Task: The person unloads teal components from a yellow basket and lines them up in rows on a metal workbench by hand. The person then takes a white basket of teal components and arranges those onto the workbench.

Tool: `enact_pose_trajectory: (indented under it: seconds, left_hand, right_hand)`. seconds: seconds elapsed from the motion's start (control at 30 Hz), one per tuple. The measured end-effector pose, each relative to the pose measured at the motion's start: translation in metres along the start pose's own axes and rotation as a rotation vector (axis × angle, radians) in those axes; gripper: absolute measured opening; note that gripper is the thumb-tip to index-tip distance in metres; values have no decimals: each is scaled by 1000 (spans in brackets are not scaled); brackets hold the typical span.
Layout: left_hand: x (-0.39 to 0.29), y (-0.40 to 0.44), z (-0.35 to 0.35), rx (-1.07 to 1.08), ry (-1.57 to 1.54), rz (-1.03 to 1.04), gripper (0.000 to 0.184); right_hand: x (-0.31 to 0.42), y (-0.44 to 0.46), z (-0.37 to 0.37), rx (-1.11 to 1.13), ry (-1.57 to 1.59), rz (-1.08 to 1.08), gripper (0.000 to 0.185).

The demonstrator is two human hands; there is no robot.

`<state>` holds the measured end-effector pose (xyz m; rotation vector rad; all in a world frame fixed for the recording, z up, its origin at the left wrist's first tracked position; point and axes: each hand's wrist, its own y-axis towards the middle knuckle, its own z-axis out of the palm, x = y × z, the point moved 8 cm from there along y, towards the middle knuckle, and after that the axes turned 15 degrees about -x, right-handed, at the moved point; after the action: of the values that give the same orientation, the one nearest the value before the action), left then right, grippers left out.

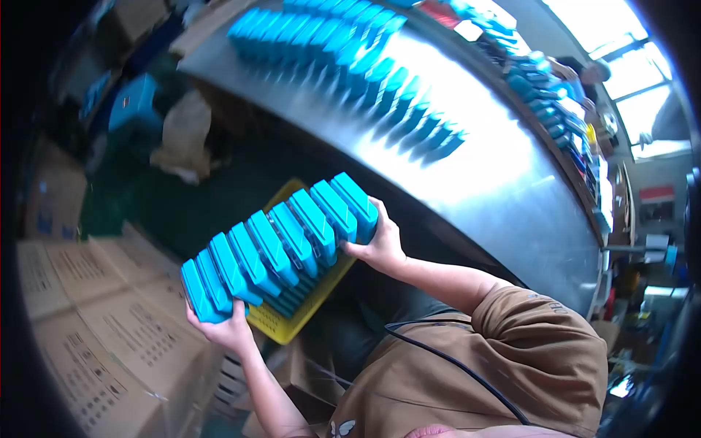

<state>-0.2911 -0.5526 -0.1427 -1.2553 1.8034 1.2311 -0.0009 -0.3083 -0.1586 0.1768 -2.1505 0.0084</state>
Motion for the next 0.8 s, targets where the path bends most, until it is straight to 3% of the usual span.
enact_pose_trajectory:
  seconds: [0.1,0.3,0.37,0.4,0.43,0.53,0.63,0.8]
  left_hand:
    - [-71,1,-23,-5,-21,127,82]
    - [-149,2,-42,108,-94,182,79]
    - [-173,1,-55,162,-203,327,79]
    - [-278,-30,-50,211,-151,409,78]
    - [-331,-56,-21,252,-119,471,78]
    - [-363,-99,78,418,-196,544,80]
    - [-405,-168,131,562,-292,576,81]
    - [-424,-275,219,743,-249,592,83]
  right_hand:
    - [29,-15,-61,-95,82,2,85]
    - [69,-55,-159,-364,123,-62,83]
    - [81,-89,-185,-416,134,-24,83]
    - [80,-74,-272,-460,210,0,81]
    - [55,-55,-315,-502,209,56,82]
    - [-11,-40,-344,-692,125,122,84]
    - [-56,-62,-405,-887,119,149,82]
    - [-159,-77,-459,-997,-2,302,84]
